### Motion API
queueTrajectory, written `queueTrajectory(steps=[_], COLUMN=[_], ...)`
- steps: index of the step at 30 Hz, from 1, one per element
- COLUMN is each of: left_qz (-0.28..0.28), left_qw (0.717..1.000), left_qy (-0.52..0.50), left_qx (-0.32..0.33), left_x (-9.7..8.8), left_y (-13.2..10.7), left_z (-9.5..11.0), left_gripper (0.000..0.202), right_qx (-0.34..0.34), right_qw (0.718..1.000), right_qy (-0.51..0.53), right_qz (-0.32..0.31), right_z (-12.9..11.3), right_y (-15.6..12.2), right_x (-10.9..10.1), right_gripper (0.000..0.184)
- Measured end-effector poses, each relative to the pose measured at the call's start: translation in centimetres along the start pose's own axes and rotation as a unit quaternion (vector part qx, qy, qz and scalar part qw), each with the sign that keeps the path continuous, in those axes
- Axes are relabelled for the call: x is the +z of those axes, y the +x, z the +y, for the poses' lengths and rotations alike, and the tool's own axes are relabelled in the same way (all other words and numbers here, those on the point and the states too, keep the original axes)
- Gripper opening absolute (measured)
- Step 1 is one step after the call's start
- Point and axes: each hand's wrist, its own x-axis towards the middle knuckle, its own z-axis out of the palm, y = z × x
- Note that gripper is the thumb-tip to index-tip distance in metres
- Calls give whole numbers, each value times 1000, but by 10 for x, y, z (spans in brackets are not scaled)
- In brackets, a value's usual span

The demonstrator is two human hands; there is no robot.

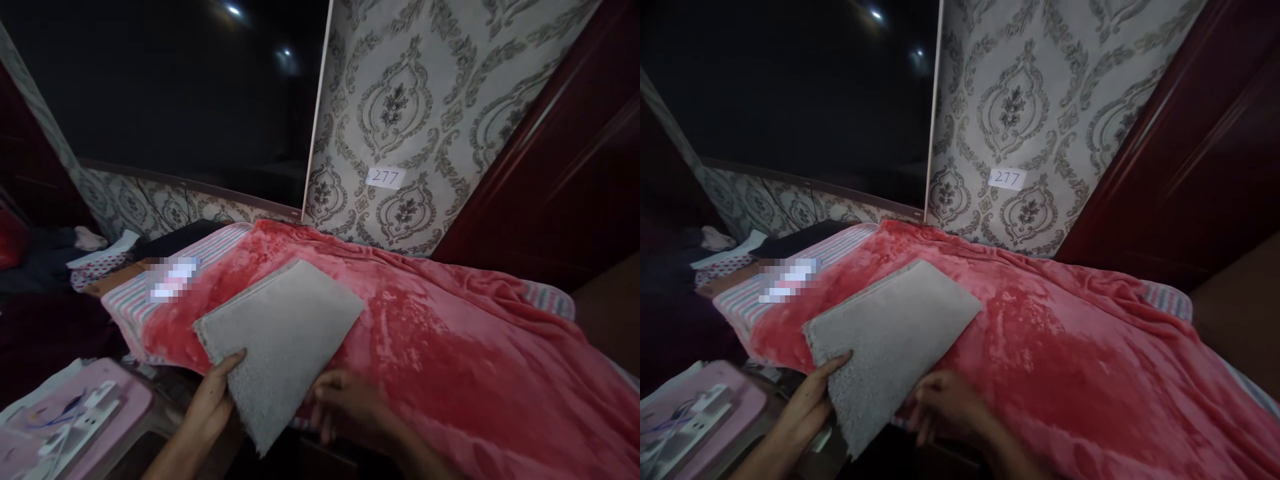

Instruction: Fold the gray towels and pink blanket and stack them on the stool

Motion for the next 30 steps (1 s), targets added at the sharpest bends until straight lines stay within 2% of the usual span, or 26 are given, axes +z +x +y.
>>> queueTrajectory(steps=[1,2,3,5,7,9,10,14,17,21,24,27,30], left_qz=[-4,-10,-11,-9,-6,-5,-5,5,8,-14,-44,-90,-156], left_qw=[1000,1000,1000,1000,1000,999,999,999,999,996,990,981,961], left_qy=[7,8,7,4,-4,-9,-11,-19,-8,43,90,144,213], left_qx=[0,5,9,19,30,36,38,36,41,83,103,90,78], left_x=[-3,-3,-3,-1,2,3,3,3,1,-3,7,34,72], left_y=[2,4,5,6,6,5,4,1,2,4,-1,-12,-16], left_z=[-1,-2,-3,-5,-5,-4,-3,-2,-1,7,27,61,94], left_gripper=[23,23,23,22,20,16,15,12,13,17,17,17,13], right_qx=[-33,-82,-134,-216,-194,-125,-97,-54,-36,-39,-59,-124,-185], right_qw=[997,984,961,899,849,827,827,855,879,917,934,946,934], right_qy=[-47,-90,-126,-216,-330,-409,-426,-421,-392,-315,-259,-161,-71], right_qz=[51,131,207,313,365,365,353,299,269,240,239,254,297], right_z=[-7,-16,-28,-51,-72,-86,-91,-106,-113,-119,-124,-130,-127], right_y=[3,9,18,42,69,94,105,134,138,123,91,36,-30], right_x=[-20,-42,-64,-101,-126,-138,-140,-138,-135,-129,-125,-124,-127], right_gripper=[40,42,42,38,43,51,52,33,19,19,23,33,50])
